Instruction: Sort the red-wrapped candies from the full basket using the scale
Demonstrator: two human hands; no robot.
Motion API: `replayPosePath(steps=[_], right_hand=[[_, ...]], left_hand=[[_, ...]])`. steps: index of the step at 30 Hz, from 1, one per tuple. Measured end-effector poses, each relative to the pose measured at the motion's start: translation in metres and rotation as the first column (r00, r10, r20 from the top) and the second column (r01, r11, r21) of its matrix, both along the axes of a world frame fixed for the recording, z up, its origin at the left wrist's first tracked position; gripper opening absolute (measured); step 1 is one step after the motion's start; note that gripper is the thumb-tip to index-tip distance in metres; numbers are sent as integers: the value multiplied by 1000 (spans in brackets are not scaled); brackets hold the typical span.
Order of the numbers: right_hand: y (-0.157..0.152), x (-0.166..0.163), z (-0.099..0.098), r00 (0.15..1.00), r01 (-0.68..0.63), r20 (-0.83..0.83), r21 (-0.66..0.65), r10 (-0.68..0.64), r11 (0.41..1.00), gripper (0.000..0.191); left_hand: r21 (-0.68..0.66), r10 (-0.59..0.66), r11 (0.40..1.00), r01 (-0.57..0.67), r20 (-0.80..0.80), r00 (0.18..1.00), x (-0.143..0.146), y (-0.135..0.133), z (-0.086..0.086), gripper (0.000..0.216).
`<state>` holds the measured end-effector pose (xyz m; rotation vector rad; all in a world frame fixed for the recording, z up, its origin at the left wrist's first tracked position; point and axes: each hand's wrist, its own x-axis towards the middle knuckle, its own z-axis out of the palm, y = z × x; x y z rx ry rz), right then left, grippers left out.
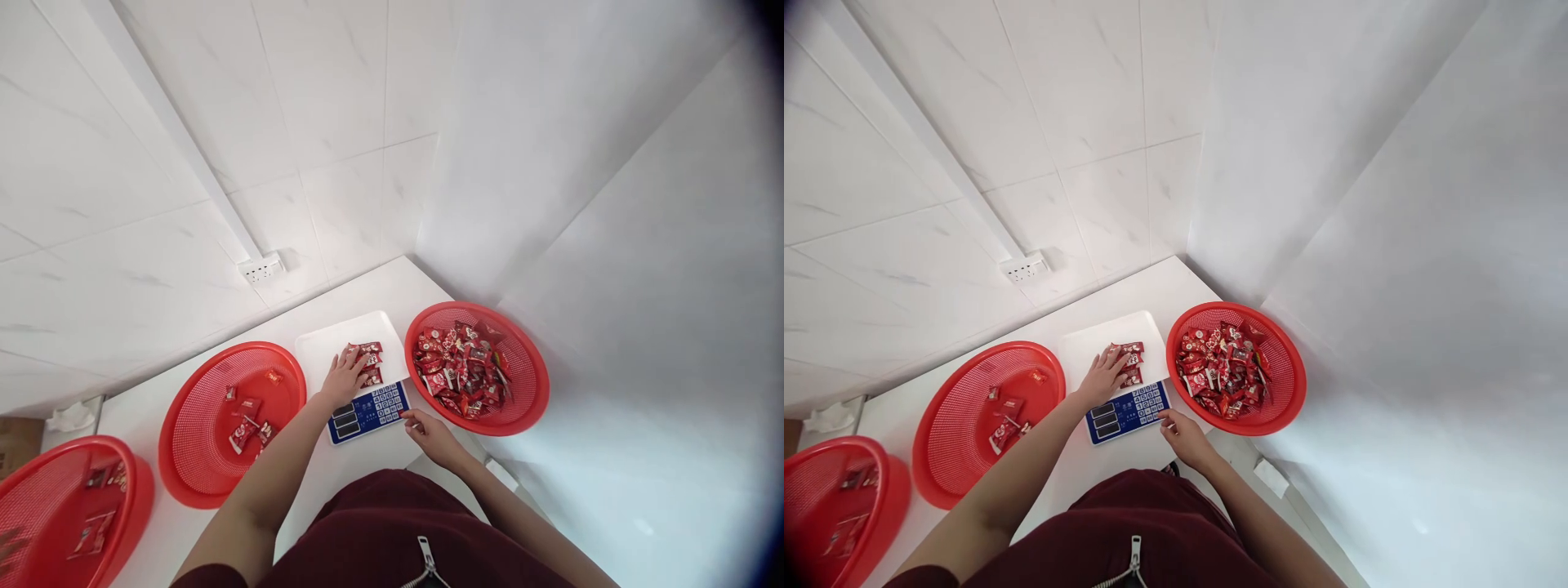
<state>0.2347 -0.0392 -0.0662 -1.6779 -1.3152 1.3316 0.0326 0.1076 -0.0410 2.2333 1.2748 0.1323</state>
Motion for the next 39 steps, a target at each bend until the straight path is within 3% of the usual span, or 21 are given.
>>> replayPosePath(steps=[3, 6, 11, 15, 21, 23, 26, 29, 34, 39], right_hand=[[-2, 3, -1, 1000, 16, 27, -25, -15, 1000, 25], [-3, 4, -2, 999, 2, 53, -57, 1, 998, 25], [2, 0, 2, 999, -32, 41, -23, 33, 999, 28], [8, 0, 9, 999, -1, 36, 63, -1, 998, 25], [21, 37, 13, 961, 184, 163, 220, -222, 958, 25], [25, 61, 8, 936, 197, 257, 187, -242, 962, 26], [26, 96, -5, 897, 190, 409, -9, -170, 982, 32], [28, 115, -19, 886, 209, 448, -154, -121, 966, 36], [35, 115, -33, 892, 237, 423, -128, -163, 963, 28], [35, 119, -28, 901, 297, 354, -88, -249, 951, 4]], left_hand=[[19, 18, 1000, -17, -51, 999, -4, 5, -8, 56], [68, 114, 992, -109, -83, 990, -10, 3, -14, 57], [105, 190, 977, -183, -54, 980, -17, -12, -9, 60], [115, 247, 963, -243, -26, 969, -32, -35, -1, 58], [176, 301, 932, -317, 110, 947, -65, -89, -5, 50], [164, 290, 934, -316, 165, 943, -68, -105, -8, 47], [109, 279, 945, -309, 227, 933, -60, -124, -11, 43], [9, 293, 952, -307, 274, 916, -44, -134, -11, 41], [-126, 286, 958, -259, 319, 904, -23, -134, -6, 40], [-173, 264, 960, -219, 309, 914, -17, -132, 2, 41]])
